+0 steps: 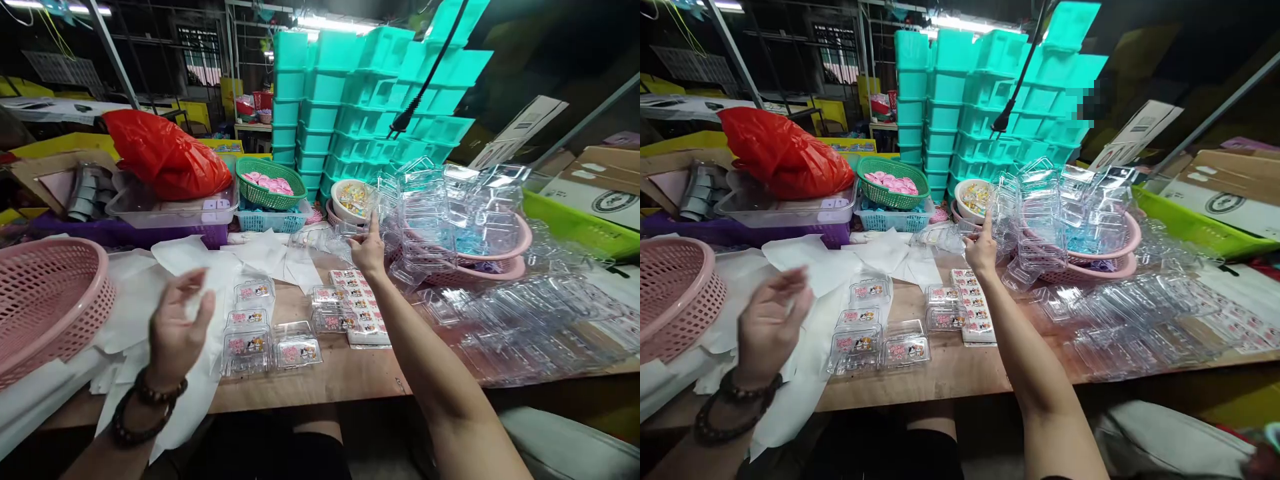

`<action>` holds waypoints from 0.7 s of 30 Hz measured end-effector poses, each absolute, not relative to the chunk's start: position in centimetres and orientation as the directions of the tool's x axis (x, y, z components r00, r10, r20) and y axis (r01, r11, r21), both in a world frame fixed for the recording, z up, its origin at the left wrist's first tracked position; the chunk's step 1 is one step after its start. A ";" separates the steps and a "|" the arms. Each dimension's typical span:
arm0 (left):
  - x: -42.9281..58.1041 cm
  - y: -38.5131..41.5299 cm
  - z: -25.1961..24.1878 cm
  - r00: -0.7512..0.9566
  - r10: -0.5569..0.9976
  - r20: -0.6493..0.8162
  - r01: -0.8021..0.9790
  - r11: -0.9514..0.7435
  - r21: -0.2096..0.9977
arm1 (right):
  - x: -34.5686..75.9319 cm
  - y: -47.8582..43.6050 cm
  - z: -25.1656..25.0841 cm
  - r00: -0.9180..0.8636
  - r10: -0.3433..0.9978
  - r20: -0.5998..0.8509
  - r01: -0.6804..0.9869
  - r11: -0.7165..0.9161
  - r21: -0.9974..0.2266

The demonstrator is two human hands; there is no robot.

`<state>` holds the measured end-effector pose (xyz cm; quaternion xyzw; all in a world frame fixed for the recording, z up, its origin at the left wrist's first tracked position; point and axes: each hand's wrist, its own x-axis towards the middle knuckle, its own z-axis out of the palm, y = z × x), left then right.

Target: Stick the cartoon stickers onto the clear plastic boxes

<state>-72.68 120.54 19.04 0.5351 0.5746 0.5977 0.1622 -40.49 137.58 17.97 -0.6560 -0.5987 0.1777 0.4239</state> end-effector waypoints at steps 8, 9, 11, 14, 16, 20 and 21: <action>-62.7 124.1 20.3 0.300 0.786 -0.540 -0.446 0.616 0.649 | -47.1 133.0 16.5 0.141 0.979 0.148 0.222 0.115 -0.968; -62.1 125.5 20.4 0.276 0.771 -0.574 -0.457 0.631 0.627 | -48.3 132.4 16.4 0.115 0.984 0.136 0.230 0.107 -0.967; -61.2 128.3 20.2 0.260 0.773 -0.579 -0.460 0.626 0.629 | -50.3 131.3 16.3 0.069 0.991 0.117 0.268 0.094 -0.959; -61.1 131.4 19.3 0.227 0.770 -0.597 -0.430 0.629 0.648 | -51.9 129.9 16.6 -0.041 0.996 0.084 0.328 0.093 -0.940; -61.5 132.4 18.6 0.210 0.754 -0.623 -0.387 0.649 0.655 | -51.4 129.3 17.1 -0.110 0.990 0.084 0.386 0.120 -0.915; -62.4 133.0 17.4 0.214 0.712 -0.668 -0.310 0.698 0.645 | -47.3 129.4 18.4 0.036 0.945 0.326 0.510 0.263 -0.819; -62.7 133.1 17.2 0.222 0.700 -0.679 -0.297 0.712 0.637 | -46.1 129.7 18.6 0.076 0.925 0.371 0.508 0.284 -0.813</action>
